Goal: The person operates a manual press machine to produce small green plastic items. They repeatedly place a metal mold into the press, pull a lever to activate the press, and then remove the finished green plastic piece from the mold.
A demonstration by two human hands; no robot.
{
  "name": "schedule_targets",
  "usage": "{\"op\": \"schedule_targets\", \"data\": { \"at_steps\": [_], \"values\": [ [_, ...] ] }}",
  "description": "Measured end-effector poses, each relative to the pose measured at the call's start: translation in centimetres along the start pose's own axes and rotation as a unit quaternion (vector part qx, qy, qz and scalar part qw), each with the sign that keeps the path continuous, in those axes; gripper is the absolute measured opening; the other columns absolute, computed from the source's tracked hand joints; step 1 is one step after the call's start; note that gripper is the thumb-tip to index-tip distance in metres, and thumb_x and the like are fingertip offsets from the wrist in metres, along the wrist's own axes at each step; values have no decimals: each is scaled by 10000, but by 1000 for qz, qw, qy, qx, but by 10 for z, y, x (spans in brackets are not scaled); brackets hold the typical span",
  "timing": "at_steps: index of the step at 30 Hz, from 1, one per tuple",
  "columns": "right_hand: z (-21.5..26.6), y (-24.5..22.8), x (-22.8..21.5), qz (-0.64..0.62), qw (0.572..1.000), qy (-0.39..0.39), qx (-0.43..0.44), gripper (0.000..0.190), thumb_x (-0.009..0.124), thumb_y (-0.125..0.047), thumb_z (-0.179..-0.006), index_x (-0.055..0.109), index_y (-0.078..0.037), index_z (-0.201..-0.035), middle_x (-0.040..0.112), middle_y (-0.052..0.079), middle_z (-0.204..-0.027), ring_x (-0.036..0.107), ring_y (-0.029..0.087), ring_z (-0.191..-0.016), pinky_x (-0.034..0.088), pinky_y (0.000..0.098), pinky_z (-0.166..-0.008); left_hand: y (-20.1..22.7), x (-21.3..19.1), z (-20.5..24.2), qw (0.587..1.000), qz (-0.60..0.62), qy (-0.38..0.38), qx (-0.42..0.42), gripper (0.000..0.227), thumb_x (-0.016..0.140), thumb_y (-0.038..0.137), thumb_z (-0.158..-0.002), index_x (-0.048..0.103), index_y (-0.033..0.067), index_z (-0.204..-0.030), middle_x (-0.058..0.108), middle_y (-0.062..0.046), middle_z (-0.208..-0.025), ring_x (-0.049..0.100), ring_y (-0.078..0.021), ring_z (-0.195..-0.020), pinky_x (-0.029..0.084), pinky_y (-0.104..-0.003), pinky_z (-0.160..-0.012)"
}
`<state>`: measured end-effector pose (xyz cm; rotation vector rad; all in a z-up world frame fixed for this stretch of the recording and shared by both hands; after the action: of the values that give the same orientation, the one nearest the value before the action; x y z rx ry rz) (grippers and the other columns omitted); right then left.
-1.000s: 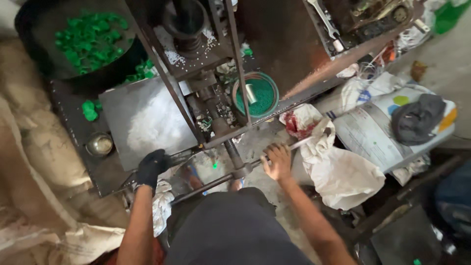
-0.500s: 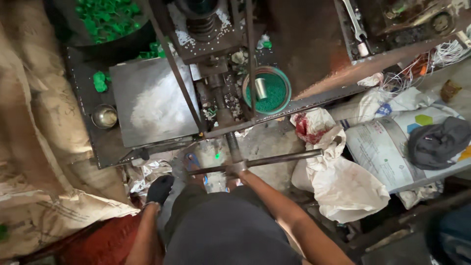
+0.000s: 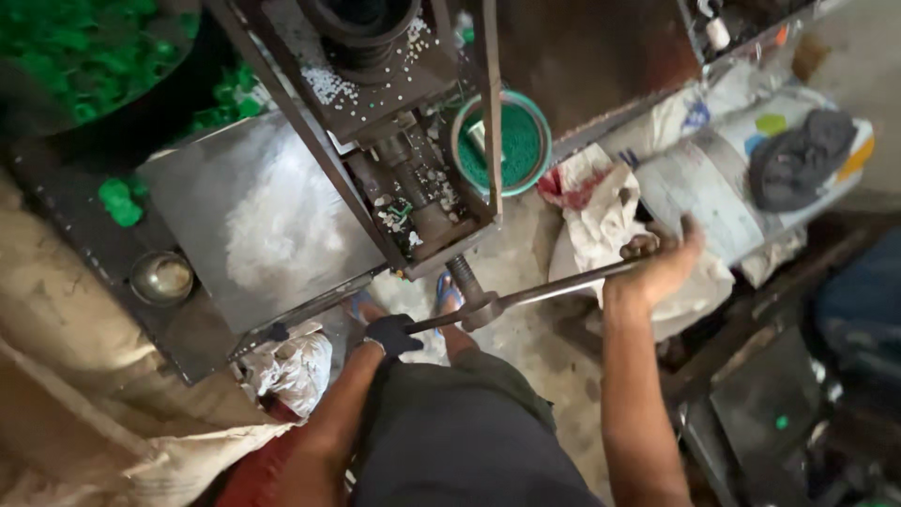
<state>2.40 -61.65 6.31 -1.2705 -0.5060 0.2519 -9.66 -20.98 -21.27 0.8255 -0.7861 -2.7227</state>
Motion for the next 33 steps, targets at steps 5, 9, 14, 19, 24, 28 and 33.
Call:
{"op": "schedule_targets", "data": {
  "at_steps": [5,9,14,19,24,28,33],
  "values": [
    [-25,9,26,195,977,84,-33,317,763,-344,-954,648,-65,-859,499,0,-595,429,139,-462,298,315,-400,-16,4,-4,992,-1,-128,4,649,699,694,-773,795,78,-952,754,-196,-979,726,-357,-992,563,-437,-911],
    [-65,45,28,402,905,70,-121,434,910,-414,-809,704,-33,-781,660,77,-665,580,211,-560,448,373,-525,-8,-7,38,997,-6,-70,16,625,565,669,-870,801,106,-1007,750,-216,-1023,710,-394,-1016,528,-466,-934],
    [-81,66,20,659,731,91,-150,508,921,-541,-710,812,-73,-874,761,165,-876,736,336,-822,554,436,-785,19,-47,99,996,27,-63,-51,591,592,604,-861,801,64,-981,737,-240,-989,710,-416,-1005,526,-466,-928],
    [-73,62,29,697,701,27,-147,407,874,-517,-742,821,-168,-946,769,125,-922,736,332,-854,549,445,-788,36,-100,142,998,54,-12,-30,582,662,598,-797,774,65,-1001,749,-222,-988,733,-370,-981,564,-432,-907],
    [-60,60,25,707,673,-65,-207,328,795,-498,-818,824,-211,-975,774,105,-922,738,328,-847,562,453,-771,39,-132,147,976,63,186,97,448,675,444,-824,704,111,-1123,713,-210,-1175,677,-376,-1062,524,-460,-918],
    [-54,54,22,664,685,-121,-275,328,759,-512,-856,820,-197,-925,769,103,-883,735,328,-814,561,456,-754,66,-160,125,872,249,389,163,369,735,228,-850,644,68,-1169,716,-127,-1124,684,-250,-1000,544,-385,-879],
    [-42,38,25,605,691,-225,-325,315,703,-449,-902,807,-153,-922,762,102,-860,730,318,-781,560,448,-732,126,-210,74,693,536,459,152,277,714,134,-976,637,12,-1213,655,-31,-990,586,-97,-836,504,-291,-733]
  ]
}}
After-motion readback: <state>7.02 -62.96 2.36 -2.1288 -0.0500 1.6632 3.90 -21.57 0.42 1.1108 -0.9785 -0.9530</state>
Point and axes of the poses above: each hand's wrist, its own z-axis away from the middle knuckle, its own x-axis out of the palm, y = z × x, the point moved 2 cm from there along -z, towards the middle knuckle
